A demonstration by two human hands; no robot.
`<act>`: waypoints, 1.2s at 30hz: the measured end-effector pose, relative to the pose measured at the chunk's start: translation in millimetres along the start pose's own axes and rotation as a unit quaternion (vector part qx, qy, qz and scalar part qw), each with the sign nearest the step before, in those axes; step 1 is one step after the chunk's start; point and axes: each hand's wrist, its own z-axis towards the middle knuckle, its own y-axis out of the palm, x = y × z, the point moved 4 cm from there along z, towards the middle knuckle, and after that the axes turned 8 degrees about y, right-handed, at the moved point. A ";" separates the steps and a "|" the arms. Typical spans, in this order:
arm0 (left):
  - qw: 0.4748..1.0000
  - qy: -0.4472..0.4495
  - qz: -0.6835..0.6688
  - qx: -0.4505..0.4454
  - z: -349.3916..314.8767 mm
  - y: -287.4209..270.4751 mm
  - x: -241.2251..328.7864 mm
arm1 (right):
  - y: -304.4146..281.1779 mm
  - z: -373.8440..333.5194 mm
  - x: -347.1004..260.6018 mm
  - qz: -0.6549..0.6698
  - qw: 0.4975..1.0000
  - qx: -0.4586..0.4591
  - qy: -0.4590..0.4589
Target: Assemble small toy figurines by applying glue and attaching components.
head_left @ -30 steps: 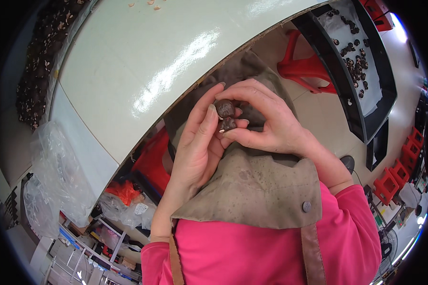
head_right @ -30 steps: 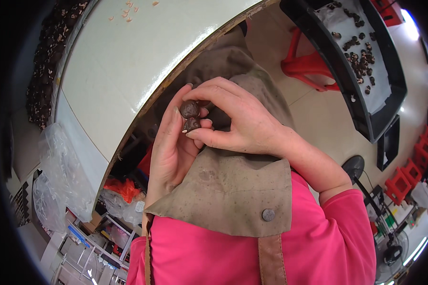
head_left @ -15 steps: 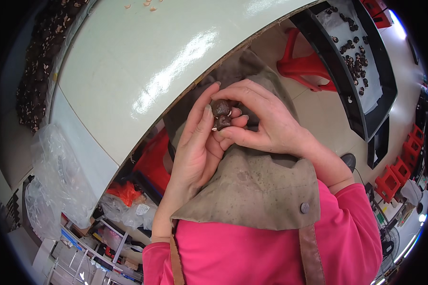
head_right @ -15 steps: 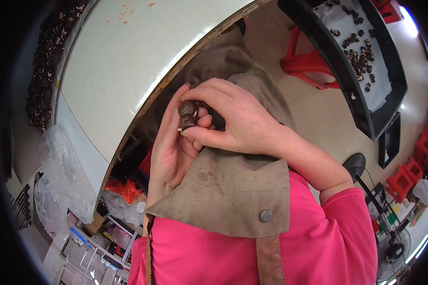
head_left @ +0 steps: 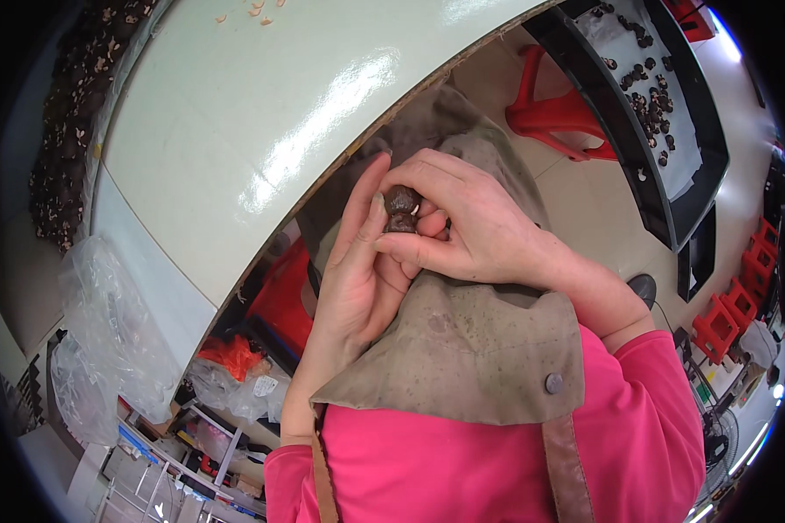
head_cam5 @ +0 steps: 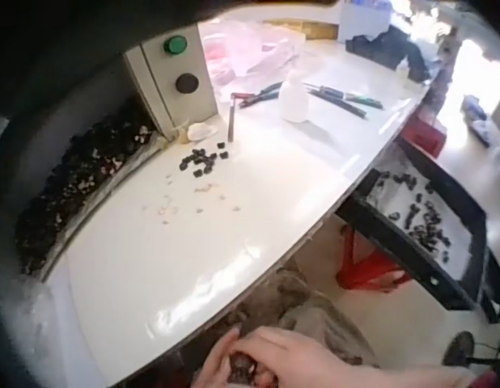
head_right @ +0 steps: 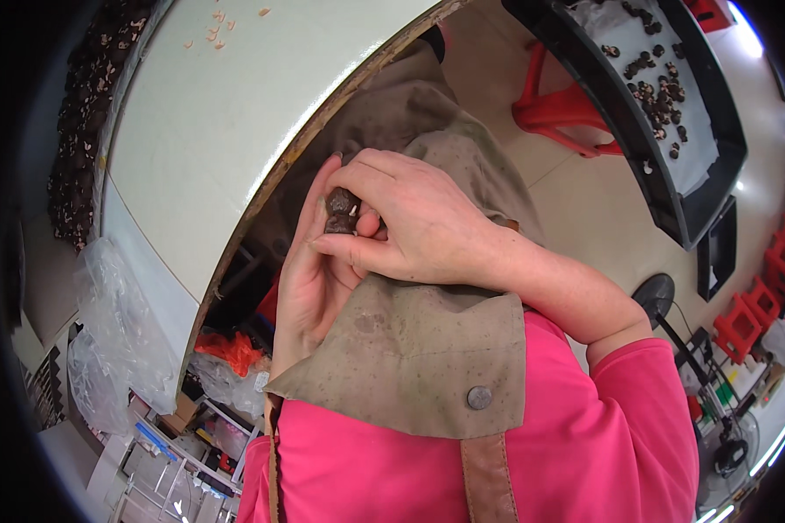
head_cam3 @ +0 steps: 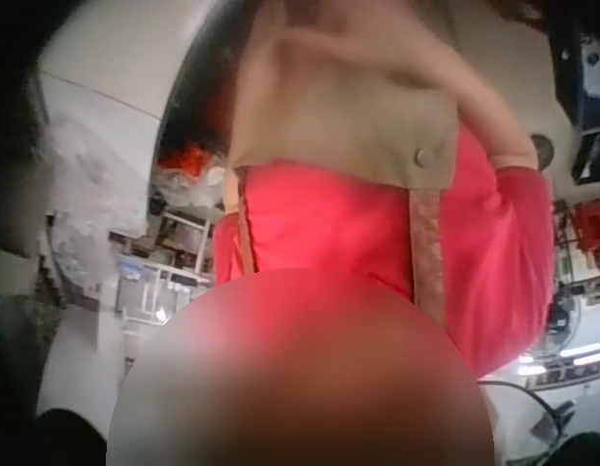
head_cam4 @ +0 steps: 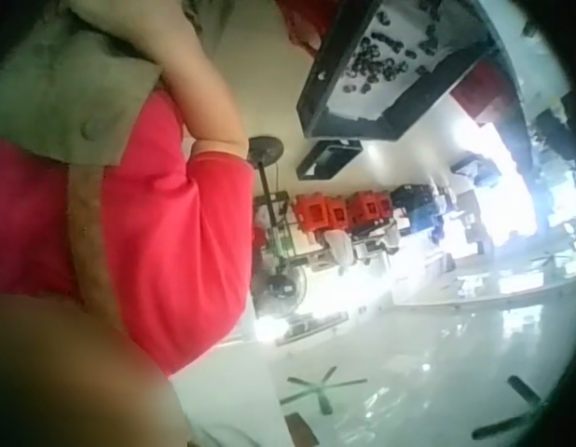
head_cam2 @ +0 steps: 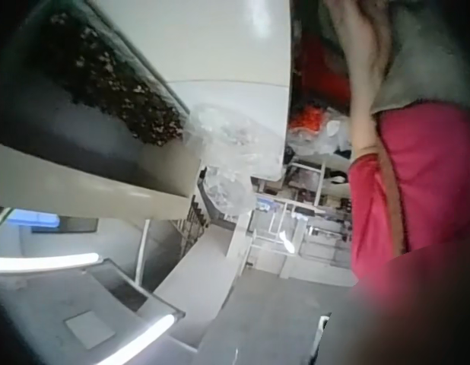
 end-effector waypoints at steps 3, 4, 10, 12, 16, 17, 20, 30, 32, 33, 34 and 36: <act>1.000 -0.002 -0.002 0.008 -0.6 -1.1 -0.9 | 0.8 1.1 2.2 0.025 1.000 -0.010 -0.014; 1.000 -0.002 0.000 0.010 -0.7 -1.6 -1.0 | 1.5 1.6 3.0 0.037 0.999 -0.018 -0.011; 1.000 -0.001 -0.002 0.013 -2.0 -3.0 -2.8 | 4.4 0.7 8.0 0.054 0.998 -0.038 0.002; 1.000 0.000 -0.006 0.015 -2.6 -3.6 -3.7 | 4.1 0.0 7.3 0.061 0.997 -0.037 -0.001; 1.000 -0.009 -0.016 0.018 -1.3 -5.8 -5.7 | 3.8 -1.0 7.8 0.055 0.997 -0.051 0.026; 1.000 -0.010 -0.016 0.017 -0.2 -7.7 -5.7 | 4.3 -0.9 8.6 0.049 0.996 -0.058 0.035; 0.997 -0.031 -0.071 -0.008 3.1 -11.9 -5.5 | 4.3 1.6 2.7 0.029 0.990 -0.100 0.096; 0.992 -0.050 -0.112 -0.010 4.3 -10.1 -1.1 | 3.9 1.4 1.8 0.037 0.997 -0.041 0.045; 0.991 -0.052 -0.120 -0.012 4.2 -10.5 -0.5 | 3.6 2.7 0.0 0.036 0.998 -0.048 0.036; 0.991 -0.052 -0.121 -0.016 3.9 -10.9 -0.1 | 3.2 3.1 -1.3 0.035 0.998 -0.049 0.036; 0.991 -0.051 -0.122 -0.021 3.7 -11.2 0.2 | 2.9 3.3 -2.6 0.033 0.997 -0.051 0.037; 0.989 -0.054 -0.132 -0.023 2.8 -12.2 0.4 | 4.2 3.0 -3.6 0.029 0.997 -0.055 0.039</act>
